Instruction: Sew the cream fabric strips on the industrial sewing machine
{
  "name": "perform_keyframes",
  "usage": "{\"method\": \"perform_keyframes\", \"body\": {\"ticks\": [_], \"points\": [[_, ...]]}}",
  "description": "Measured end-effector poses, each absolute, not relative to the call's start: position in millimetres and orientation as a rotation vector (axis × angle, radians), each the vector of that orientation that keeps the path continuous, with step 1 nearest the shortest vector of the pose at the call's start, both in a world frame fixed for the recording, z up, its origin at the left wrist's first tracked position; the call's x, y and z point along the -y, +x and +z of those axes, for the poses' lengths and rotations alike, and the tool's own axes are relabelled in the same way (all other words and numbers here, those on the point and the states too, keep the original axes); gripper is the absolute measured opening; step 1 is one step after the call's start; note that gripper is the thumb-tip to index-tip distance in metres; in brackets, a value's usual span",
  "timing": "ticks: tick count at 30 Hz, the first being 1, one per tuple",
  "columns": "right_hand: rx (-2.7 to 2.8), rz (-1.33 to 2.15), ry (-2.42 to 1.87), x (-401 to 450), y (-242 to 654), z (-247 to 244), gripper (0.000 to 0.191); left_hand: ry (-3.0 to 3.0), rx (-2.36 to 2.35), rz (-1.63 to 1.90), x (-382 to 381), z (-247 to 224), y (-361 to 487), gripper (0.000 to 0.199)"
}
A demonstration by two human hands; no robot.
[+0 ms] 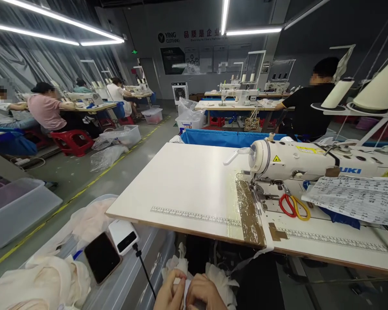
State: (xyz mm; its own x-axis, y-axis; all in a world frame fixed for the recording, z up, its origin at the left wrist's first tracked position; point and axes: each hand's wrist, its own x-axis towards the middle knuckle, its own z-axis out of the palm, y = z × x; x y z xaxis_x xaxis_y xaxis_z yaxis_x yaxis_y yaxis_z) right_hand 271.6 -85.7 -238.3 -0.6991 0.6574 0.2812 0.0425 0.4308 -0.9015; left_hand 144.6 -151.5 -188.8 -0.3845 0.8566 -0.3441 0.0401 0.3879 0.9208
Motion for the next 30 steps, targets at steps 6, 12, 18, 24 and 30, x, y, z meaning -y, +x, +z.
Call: {"method": "perform_keyframes", "body": {"ticks": [6,12,18,24,30], "points": [[1.967,1.753,-0.582,68,305,-167,0.051,0.714,-1.833,1.261,170,-167,121,0.049],[1.924,1.743,-0.602,58,326,-152,0.043,0.917,-1.893,1.009,213,-194,114,0.041],[1.95,1.721,-0.652,59,334,-147,0.041,1.107,-1.934,1.004,205,-215,123,0.038],[2.081,1.69,-0.611,57,341,-139,0.029,1.342,-2.122,0.667,180,-213,108,0.035],[2.192,1.642,-0.575,51,345,-146,0.026,1.402,-2.085,0.61,165,-212,106,0.04]]}}
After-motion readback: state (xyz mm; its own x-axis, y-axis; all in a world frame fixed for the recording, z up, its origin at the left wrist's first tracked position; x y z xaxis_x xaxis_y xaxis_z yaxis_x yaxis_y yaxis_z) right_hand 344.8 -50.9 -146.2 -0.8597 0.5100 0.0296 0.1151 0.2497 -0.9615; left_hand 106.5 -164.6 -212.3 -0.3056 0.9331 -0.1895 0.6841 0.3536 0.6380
